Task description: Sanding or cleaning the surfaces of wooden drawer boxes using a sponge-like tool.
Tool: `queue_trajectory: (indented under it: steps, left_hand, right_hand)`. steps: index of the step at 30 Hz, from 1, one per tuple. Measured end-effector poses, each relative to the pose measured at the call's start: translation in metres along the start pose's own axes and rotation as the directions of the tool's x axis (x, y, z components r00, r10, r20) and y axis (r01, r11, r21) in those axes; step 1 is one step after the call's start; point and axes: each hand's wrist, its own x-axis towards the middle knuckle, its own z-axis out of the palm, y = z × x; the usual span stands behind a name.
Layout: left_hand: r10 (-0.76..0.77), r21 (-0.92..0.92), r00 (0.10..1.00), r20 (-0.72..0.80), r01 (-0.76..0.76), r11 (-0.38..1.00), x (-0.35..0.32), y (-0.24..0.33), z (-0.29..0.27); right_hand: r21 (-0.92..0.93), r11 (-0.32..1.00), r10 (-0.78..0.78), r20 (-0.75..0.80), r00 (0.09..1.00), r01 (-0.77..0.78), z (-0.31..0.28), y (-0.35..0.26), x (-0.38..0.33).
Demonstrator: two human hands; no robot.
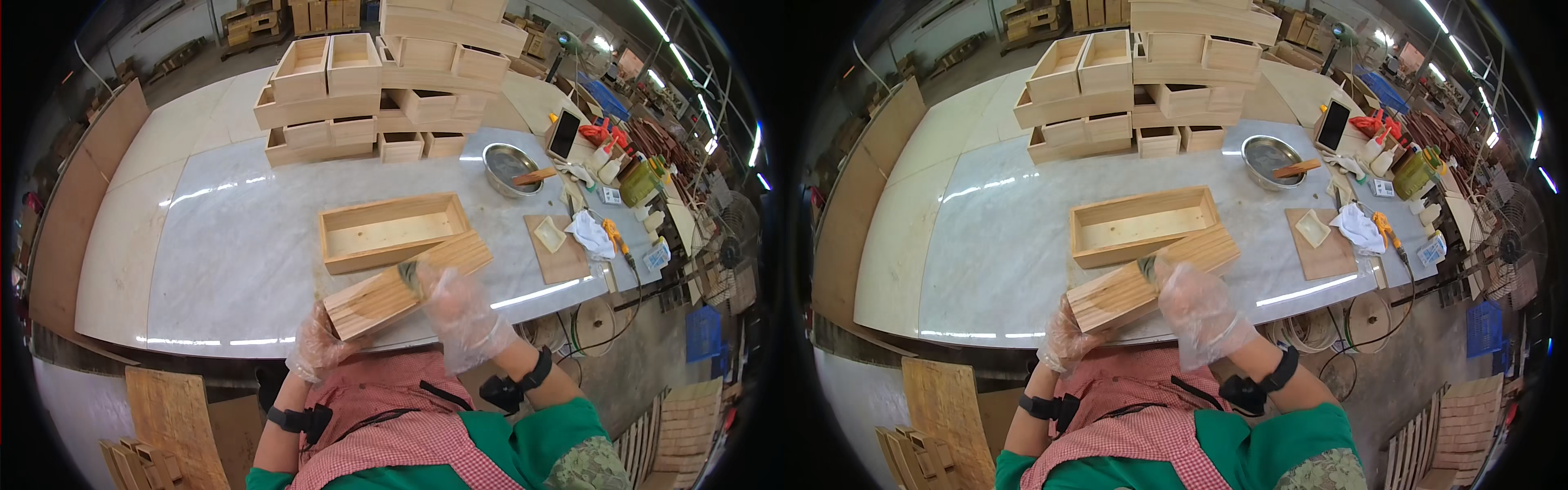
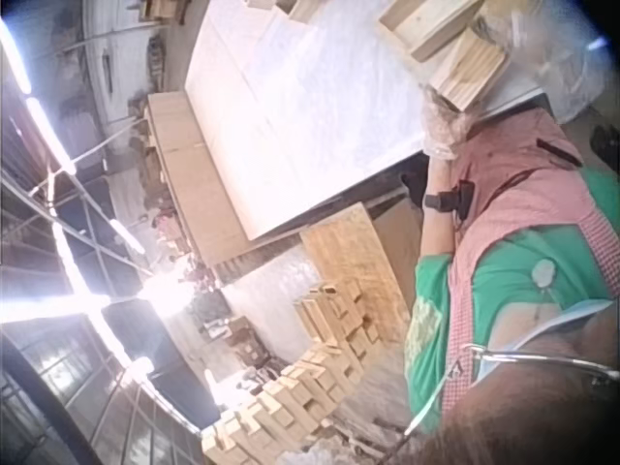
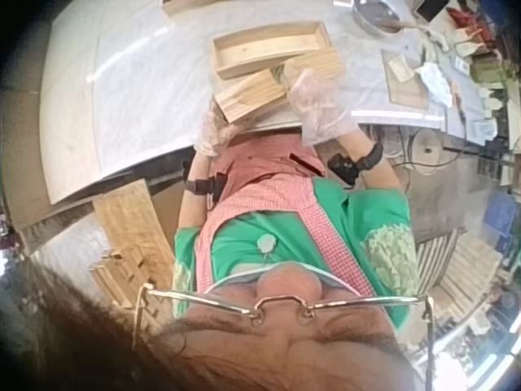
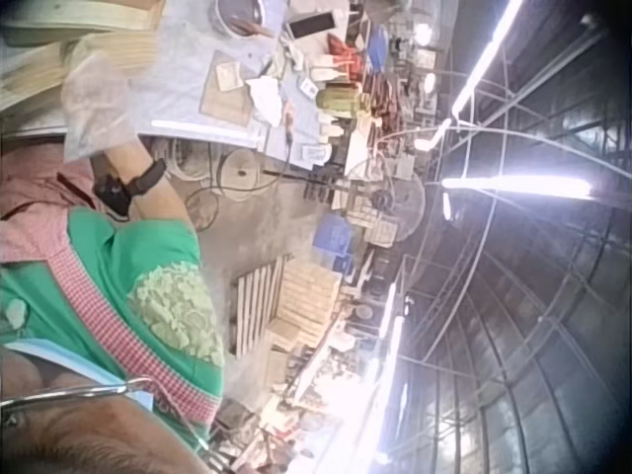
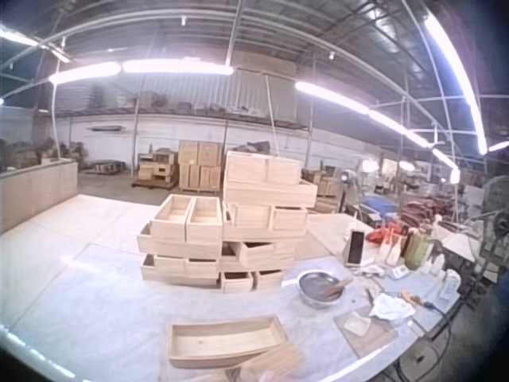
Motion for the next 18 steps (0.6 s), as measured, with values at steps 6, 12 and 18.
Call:
queue_trajectory:
  steps: [6, 12, 18]
  left_hand:
    - [-0.12, -0.245, 0.993, -0.004, 0.115, 0.963, 0.001, -0.026, -0.002]
    - [-0.038, 0.067, 0.999, 0.007, 0.038, 0.997, -0.003, 0.011, -0.003]
    - [-0.015, 0.127, 0.999, 0.05, 0.009, 0.992, -0.004, 0.01, -0.008]
  right_hand:
    - [-0.226, 0.97, -0.111, -0.093, 0.99, 0.087, 0.001, 0.084, 0.025]
    - [0.066, 0.822, -0.546, -0.195, 0.815, 0.566, 0.027, -0.047, 0.0]
    - [-0.039, 0.783, -0.62, 0.021, 0.784, 0.62, 0.02, -0.04, -0.007]
